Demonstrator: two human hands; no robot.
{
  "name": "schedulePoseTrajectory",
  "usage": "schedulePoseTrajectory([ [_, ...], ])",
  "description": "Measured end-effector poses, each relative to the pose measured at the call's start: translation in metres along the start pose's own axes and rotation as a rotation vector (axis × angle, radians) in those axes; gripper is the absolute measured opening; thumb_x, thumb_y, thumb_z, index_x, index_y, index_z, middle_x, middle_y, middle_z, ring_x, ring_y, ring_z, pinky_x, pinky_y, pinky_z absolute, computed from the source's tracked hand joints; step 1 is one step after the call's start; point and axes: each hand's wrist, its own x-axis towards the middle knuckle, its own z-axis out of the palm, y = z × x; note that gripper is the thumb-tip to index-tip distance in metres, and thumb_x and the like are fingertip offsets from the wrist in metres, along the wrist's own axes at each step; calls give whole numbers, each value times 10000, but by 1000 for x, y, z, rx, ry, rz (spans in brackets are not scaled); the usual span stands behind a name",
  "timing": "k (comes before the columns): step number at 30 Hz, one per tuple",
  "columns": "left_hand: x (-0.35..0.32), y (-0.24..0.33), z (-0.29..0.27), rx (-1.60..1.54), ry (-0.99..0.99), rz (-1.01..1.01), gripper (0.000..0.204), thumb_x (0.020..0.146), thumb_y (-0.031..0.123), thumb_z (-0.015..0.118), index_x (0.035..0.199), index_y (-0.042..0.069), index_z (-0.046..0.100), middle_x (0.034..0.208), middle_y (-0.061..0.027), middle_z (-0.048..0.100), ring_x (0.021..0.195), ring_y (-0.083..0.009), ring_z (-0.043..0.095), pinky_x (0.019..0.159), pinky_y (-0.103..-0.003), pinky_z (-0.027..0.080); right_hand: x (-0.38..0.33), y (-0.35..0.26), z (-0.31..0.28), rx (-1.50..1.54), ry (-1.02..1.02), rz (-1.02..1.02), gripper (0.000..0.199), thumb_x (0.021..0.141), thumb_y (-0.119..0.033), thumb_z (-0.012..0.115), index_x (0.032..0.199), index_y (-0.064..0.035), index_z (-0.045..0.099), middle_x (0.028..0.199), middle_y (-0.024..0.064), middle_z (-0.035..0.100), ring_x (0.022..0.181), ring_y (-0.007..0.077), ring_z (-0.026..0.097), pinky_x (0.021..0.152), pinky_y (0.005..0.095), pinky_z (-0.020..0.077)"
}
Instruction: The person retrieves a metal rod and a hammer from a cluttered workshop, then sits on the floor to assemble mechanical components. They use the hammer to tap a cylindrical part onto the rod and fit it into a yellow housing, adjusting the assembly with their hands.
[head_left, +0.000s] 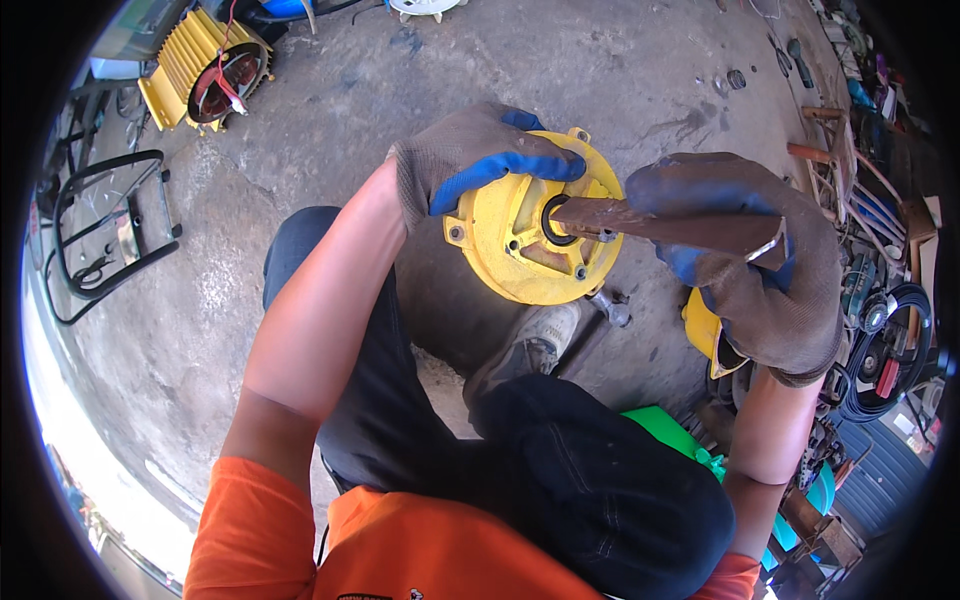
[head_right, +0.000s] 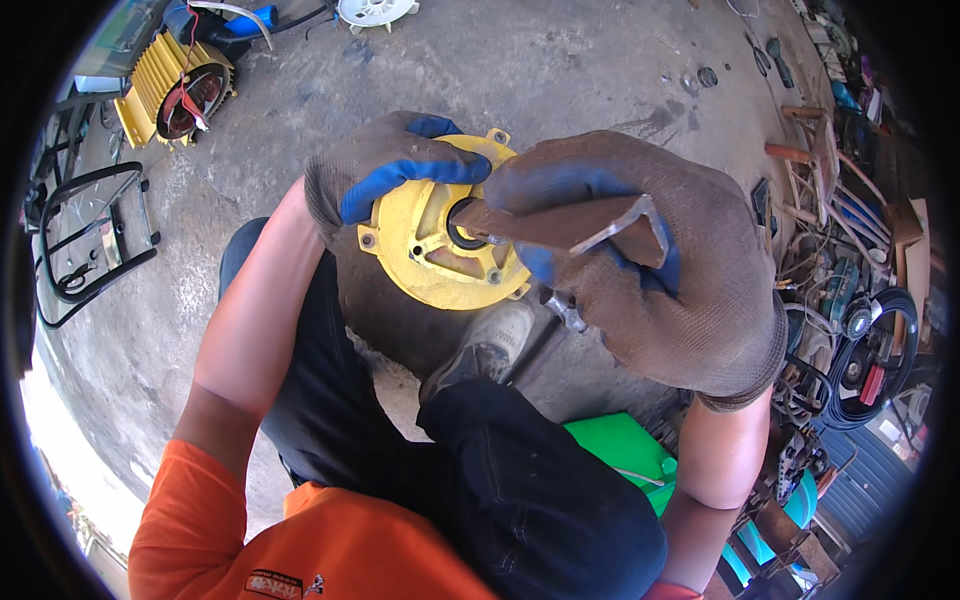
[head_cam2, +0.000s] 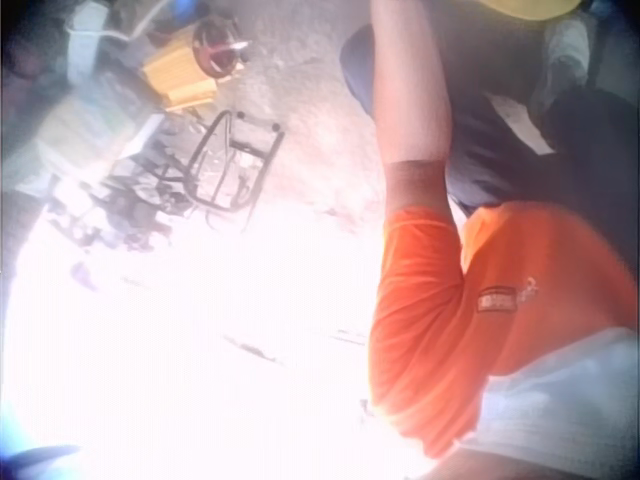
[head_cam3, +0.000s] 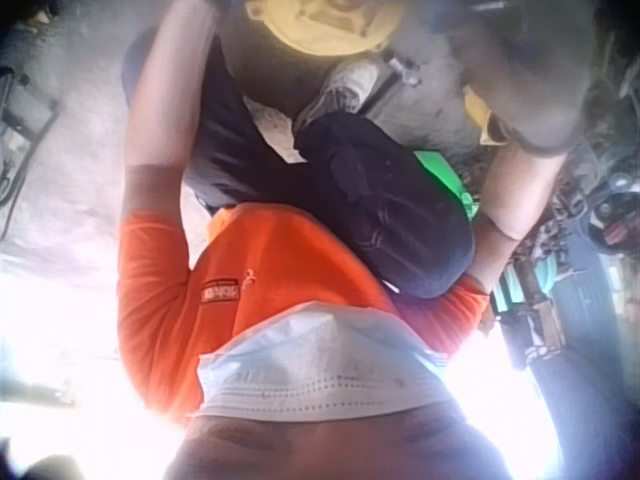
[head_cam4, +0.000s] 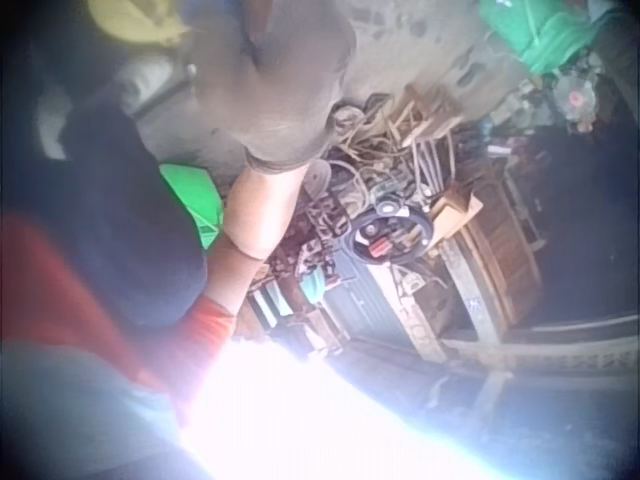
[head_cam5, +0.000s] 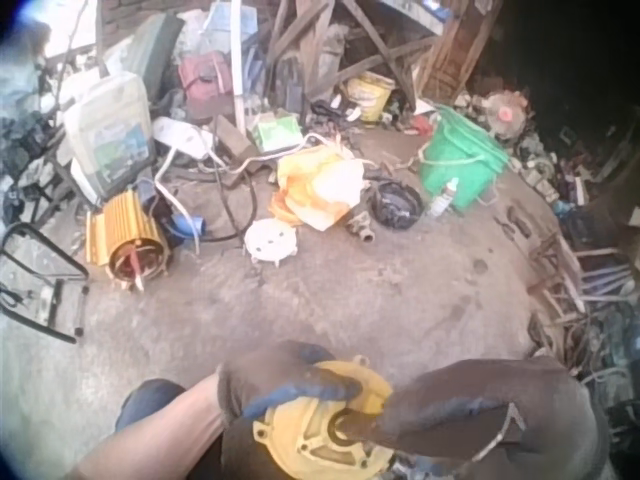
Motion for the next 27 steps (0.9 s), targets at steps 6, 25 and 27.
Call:
schedulePoseTrajectory([
  [6, 6, -17, -1, 464, -80, 292, 528, 732, 227, 766, 1242, 137, 661, 1162, -140, 691, 1028, -371, 663, 914, -439, 533, 28, 4, -9, -86, -262, -71, 506, 579, 0, 542, 1065, 35, 675, 1077, 192, 701, 1073, 336, 672, 981, 421, 505],
  [25, -6, -35, -1, 324, -63, 196, 410, 875, 169, 653, 1285, 153, 653, 1220, -128, 665, 1065, -305, 662, 924, -363, 542, 27, 1, 7, -157, -131, -76, 513, 639, 126, 428, 1088, 40, 660, 1024, 176, 721, 981, 254, 708, 876, 352, 552],
  [27, 0, -22, -1, 360, -93, 168, 360, 870, 166, 654, 1222, 89, 668, 1188, -139, 679, 1084, -337, 638, 963, -396, 511, 25, 1, 6, -125, -110, -56, 516, 636, 123, 428, 1092, 45, 656, 1017, 173, 723, 963, 246, 712, 867, 342, 554],
])
